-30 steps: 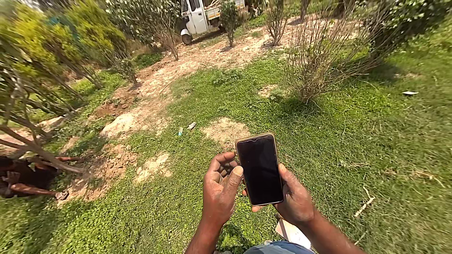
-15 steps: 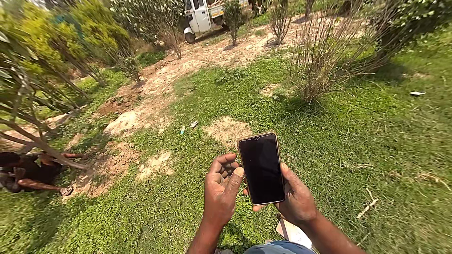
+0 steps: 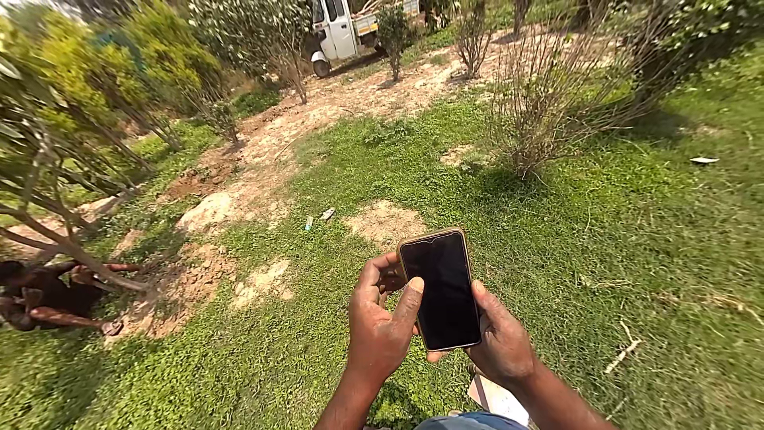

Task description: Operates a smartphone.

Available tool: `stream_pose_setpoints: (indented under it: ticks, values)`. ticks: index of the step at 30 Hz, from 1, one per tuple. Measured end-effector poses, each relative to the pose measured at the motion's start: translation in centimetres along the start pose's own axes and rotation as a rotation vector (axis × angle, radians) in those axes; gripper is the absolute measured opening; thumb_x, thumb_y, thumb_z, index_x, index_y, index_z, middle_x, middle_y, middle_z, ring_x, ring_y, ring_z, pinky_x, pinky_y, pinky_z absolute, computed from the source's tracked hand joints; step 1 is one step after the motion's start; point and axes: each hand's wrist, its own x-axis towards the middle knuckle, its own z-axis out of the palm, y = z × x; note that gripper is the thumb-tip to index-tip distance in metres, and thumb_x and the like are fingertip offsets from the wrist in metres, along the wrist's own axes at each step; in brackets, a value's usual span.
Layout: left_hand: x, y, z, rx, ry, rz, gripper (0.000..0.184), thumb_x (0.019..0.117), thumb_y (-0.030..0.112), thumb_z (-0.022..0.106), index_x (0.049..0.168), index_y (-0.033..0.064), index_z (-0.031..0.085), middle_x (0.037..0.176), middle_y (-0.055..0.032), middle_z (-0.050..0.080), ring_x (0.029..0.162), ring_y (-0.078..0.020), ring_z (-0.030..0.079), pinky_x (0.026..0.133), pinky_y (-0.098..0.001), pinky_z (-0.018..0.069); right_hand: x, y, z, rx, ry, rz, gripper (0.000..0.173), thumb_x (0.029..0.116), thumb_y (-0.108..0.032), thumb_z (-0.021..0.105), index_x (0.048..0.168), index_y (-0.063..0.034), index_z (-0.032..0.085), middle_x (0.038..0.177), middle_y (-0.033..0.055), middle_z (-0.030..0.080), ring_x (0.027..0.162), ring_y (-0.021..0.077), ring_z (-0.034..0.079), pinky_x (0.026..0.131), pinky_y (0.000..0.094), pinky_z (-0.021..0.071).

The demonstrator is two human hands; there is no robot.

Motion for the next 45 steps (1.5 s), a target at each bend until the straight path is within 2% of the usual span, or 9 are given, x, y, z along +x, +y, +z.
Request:
stream_pose_setpoints:
  ticks: [5, 12, 19, 22, 27, 34, 36, 41, 45]
  values:
    - [0.4, -0.1, 0.4, 0.062, 0.019, 0.050, 0.036, 0.0973, 0.020, 0.064, 0.133, 0.0155, 0.058, 0.112, -0.0052, 0.069, 0.094, -0.0206, 0.070, 0.078, -0.0348, 0.0620, 0.0, -0.1, 0.0, -0.002, 0.017, -0.008, 0.057, 0.1099, -0.056, 0.032, 0.136, -0.0145, 0.061, 0.121, 0.0217, 0.069, 0.100, 0.0340, 0.075, 0.068, 0.0516, 0.0664]
    - [0.4, -0.3, 0.5, 0.038, 0.007, 0.038, 0.037, 0.0979, 0.021, 0.063, 0.134, 0.0159, 0.057, 0.112, -0.0060, 0.068, 0.093, -0.0215, 0.070, 0.075, -0.0350, 0.0623, -0.1, 0.0, -0.2, 0.004, 0.021, -0.002, 0.059, 0.1097, -0.058, 0.031, 0.137, -0.0149, 0.061, 0.121, 0.0225, 0.069, 0.101, 0.0349, 0.075, 0.068, 0.0521, 0.0663]
    - [-1.1, -1.5, -0.1, -0.067, -0.133, -0.060, 0.050, 0.0965, 0.026, 0.061, 0.144, 0.0170, 0.050, 0.126, -0.0079, 0.064, 0.108, -0.0241, 0.066, 0.086, -0.0389, 0.0599, 0.0, -1.0, 0.7, 0.042, 0.055, -0.008, 0.059, 0.1096, -0.059, 0.028, 0.135, -0.0177, 0.061, 0.120, 0.0170, 0.070, 0.098, 0.0304, 0.075, 0.066, 0.0517, 0.0654]
    - [-1.8, -2.5, -0.2, -0.106, -0.187, -0.087, 0.050, 0.0943, 0.026, 0.064, 0.142, 0.0166, 0.053, 0.125, -0.0078, 0.064, 0.111, -0.0246, 0.065, 0.089, -0.0407, 0.0591, 0.3, -1.2, 1.0, 0.032, 0.077, -0.027, 0.060, 0.1098, -0.059, 0.026, 0.134, -0.0178, 0.061, 0.118, 0.0147, 0.070, 0.096, 0.0280, 0.075, 0.064, 0.0500, 0.0652]
    - [-2.6, -3.5, 0.1, -0.079, -0.196, -0.108, 0.055, 0.0865, 0.018, 0.069, 0.140, 0.0167, 0.054, 0.121, -0.0067, 0.065, 0.105, -0.0244, 0.067, 0.084, -0.0407, 0.0619, 0.4, -1.2, 1.5, -0.013, 0.138, -0.031, 0.062, 0.1096, -0.061, 0.024, 0.136, -0.0191, 0.061, 0.119, 0.0126, 0.070, 0.098, 0.0244, 0.074, 0.067, 0.0472, 0.0652]
    - [-2.6, -3.9, 0.5, -0.005, -0.108, -0.144, 0.050, 0.0886, 0.013, 0.070, 0.136, 0.0194, 0.057, 0.114, -0.0058, 0.067, 0.093, -0.0237, 0.070, 0.071, -0.0396, 0.0657, 0.8, -0.8, 1.5, -0.069, 0.177, -0.035, 0.060, 0.1098, -0.060, 0.024, 0.135, -0.0204, 0.062, 0.120, 0.0091, 0.070, 0.104, 0.0219, 0.072, 0.079, 0.0483, 0.0634]
    - [-2.6, -3.9, 0.4, -0.062, -0.125, -0.166, 0.050, 0.0890, 0.012, 0.069, 0.137, 0.0190, 0.057, 0.115, -0.0084, 0.066, 0.093, -0.0267, 0.070, 0.070, -0.0427, 0.0662, 0.9, -0.7, 1.4, -0.045, 0.175, -0.030, 0.060, 0.1098, -0.060, 0.025, 0.134, -0.0192, 0.062, 0.119, 0.0110, 0.070, 0.101, 0.0239, 0.073, 0.073, 0.0490, 0.0645]
    - [-2.8, -4.9, -0.5, -0.236, -0.202, -0.172, 0.056, 0.0916, 0.033, 0.070, 0.143, 0.0177, 0.052, 0.129, -0.0107, 0.062, 0.108, -0.0261, 0.065, 0.090, -0.0414, 0.0590, 0.8, -1.2, 0.8, 0.033, 0.109, -0.008, 0.062, 0.1088, -0.062, 0.024, 0.136, -0.0197, 0.059, 0.121, 0.0161, 0.069, 0.099, 0.0310, 0.075, 0.065, 0.0526, 0.0650]
    - [-4.0, -8.2, -1.7, -0.237, -0.146, -0.197, 0.064, 0.0899, 0.049, 0.072, 0.140, 0.0125, 0.054, 0.126, -0.0139, 0.063, 0.109, -0.0291, 0.067, 0.090, -0.0443, 0.0604, 0.7, -1.6, 0.0, 0.036, 0.100, 0.008, 0.065, 0.1078, -0.065, 0.023, 0.139, -0.0196, 0.057, 0.125, 0.0184, 0.068, 0.102, 0.0343, 0.074, 0.066, 0.0529, 0.0650]
